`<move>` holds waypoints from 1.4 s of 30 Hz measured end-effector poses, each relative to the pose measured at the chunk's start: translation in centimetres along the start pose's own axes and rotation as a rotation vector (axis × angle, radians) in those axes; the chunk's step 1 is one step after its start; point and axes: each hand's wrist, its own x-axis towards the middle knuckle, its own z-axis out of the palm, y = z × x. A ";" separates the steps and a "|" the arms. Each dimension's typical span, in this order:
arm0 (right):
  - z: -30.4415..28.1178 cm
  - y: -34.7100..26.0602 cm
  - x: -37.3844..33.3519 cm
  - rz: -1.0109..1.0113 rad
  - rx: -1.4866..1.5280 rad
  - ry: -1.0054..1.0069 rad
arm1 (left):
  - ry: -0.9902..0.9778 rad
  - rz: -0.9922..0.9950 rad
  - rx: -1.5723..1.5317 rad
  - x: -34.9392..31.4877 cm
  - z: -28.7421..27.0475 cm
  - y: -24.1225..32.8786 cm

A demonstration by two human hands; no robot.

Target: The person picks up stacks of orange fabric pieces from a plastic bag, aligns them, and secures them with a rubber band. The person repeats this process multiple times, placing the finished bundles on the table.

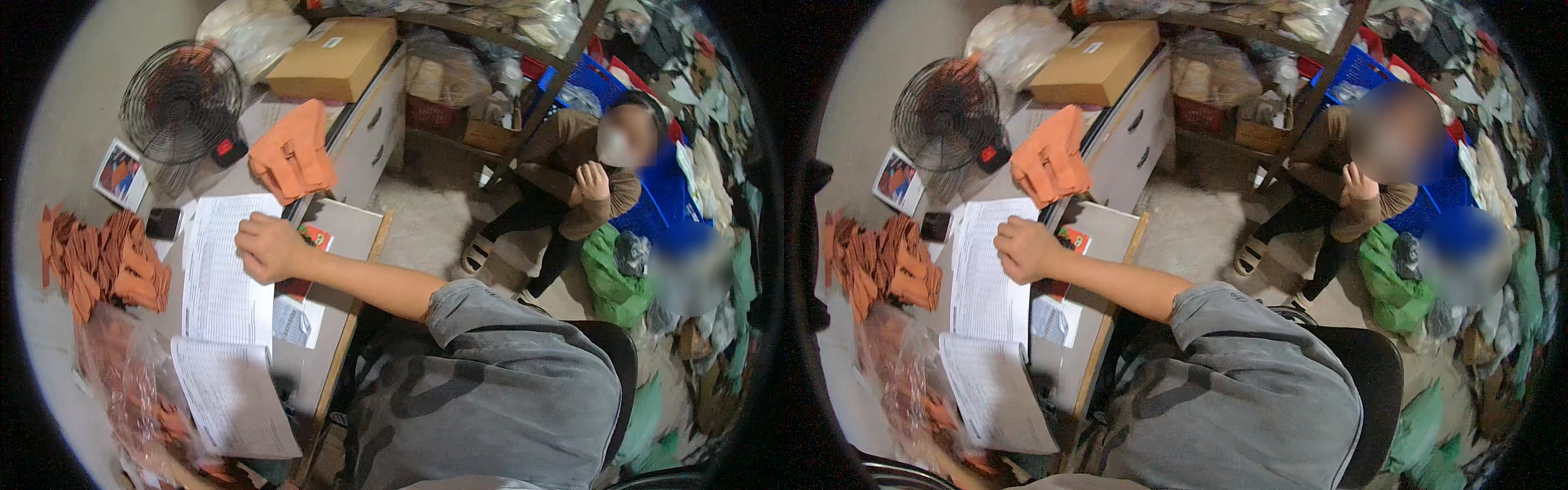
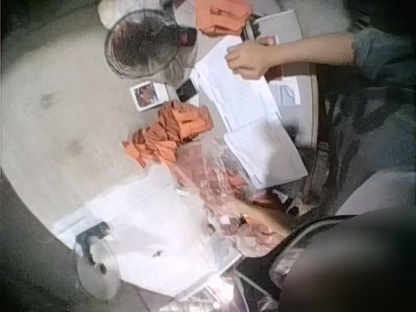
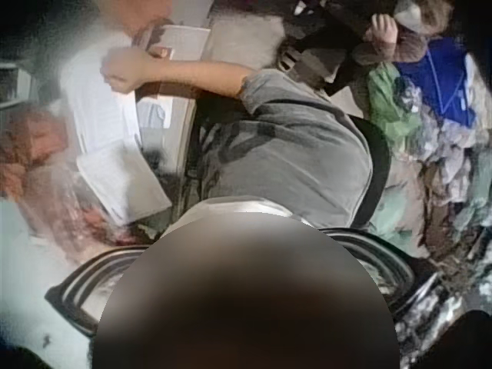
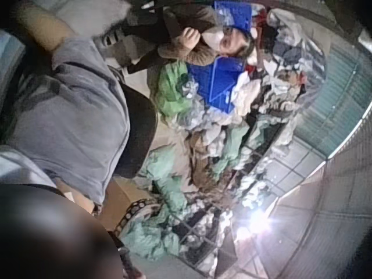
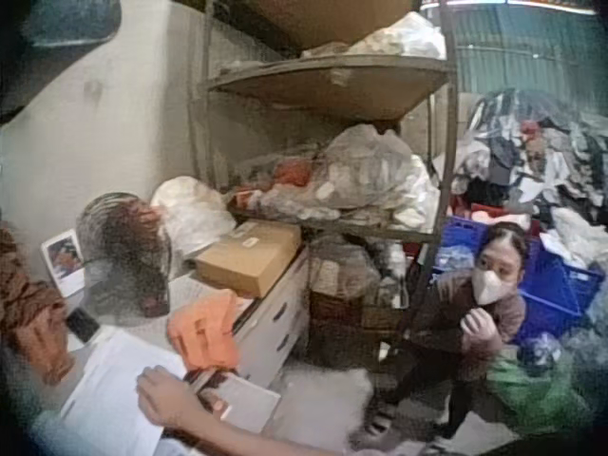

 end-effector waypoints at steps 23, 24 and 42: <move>-7.0 -6.9 4.1 0.477 0.720 -0.283 | 0.035 -0.078 -1.311 -9.4 16.4 11.5; -7.2 -6.3 4.3 0.512 0.659 -0.226 | 0.063 -0.059 -1.275 -8.9 16.7 11.8; -5.8 -6.8 3.2 0.536 0.864 -0.216 | 0.184 0.030 -0.720 -8.7 18.9 10.1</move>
